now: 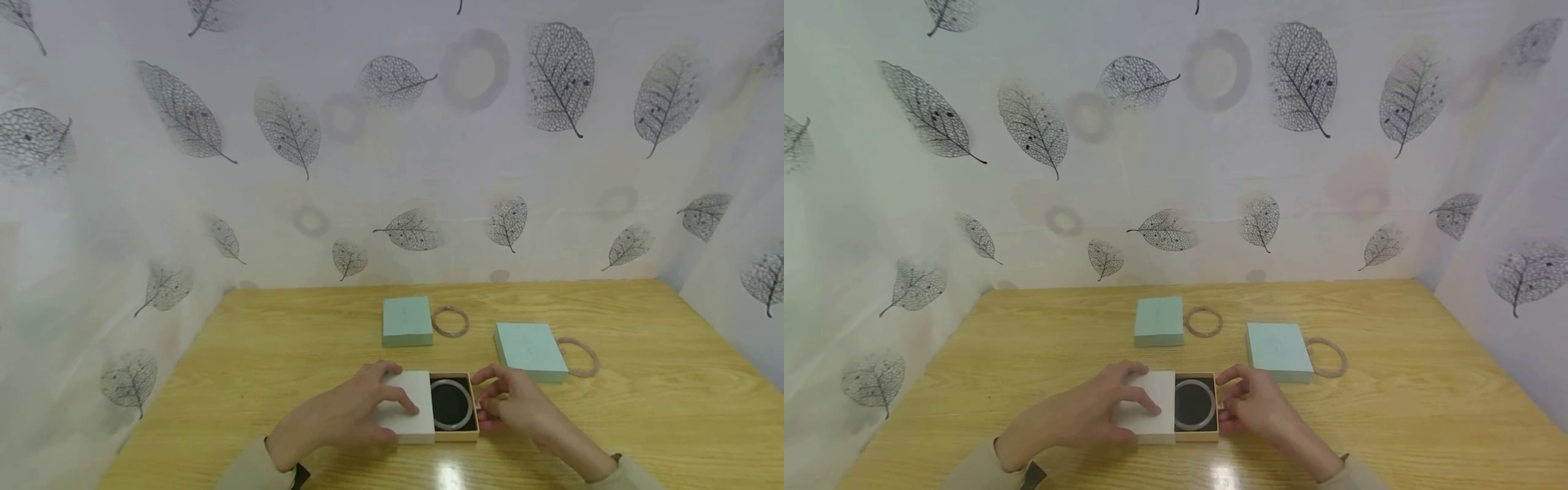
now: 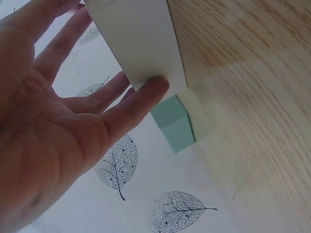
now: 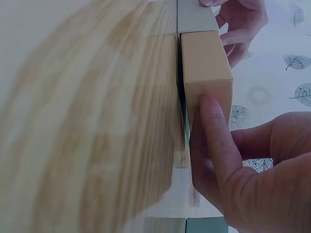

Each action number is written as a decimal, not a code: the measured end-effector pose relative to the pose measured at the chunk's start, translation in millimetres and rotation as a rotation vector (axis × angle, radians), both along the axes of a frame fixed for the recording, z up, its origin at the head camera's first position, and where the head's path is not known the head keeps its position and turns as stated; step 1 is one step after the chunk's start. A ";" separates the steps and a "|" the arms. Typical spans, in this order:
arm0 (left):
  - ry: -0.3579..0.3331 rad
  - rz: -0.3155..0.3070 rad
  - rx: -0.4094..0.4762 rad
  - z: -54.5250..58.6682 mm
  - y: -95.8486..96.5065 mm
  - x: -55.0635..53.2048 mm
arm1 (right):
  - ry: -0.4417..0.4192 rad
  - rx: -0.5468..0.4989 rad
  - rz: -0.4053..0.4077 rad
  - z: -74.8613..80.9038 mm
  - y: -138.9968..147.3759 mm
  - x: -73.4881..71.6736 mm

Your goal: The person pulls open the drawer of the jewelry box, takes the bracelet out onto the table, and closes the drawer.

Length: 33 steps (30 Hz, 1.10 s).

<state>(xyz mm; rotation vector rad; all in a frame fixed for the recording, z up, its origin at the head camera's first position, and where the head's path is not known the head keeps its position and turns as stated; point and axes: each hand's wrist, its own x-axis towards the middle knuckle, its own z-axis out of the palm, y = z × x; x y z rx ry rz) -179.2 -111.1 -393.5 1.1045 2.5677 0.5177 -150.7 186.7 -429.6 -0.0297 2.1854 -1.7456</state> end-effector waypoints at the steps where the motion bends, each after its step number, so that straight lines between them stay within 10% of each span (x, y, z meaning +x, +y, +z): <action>1: 0.005 -0.004 0.000 0.1 0.0 0.0 | 0.001 0.002 -0.001 -0.1 0.3 0.2; 33: 0.004 -0.002 0.006 -0.5 -0.3 0.3 | -0.010 0.003 -0.009 -0.7 7.4 1.2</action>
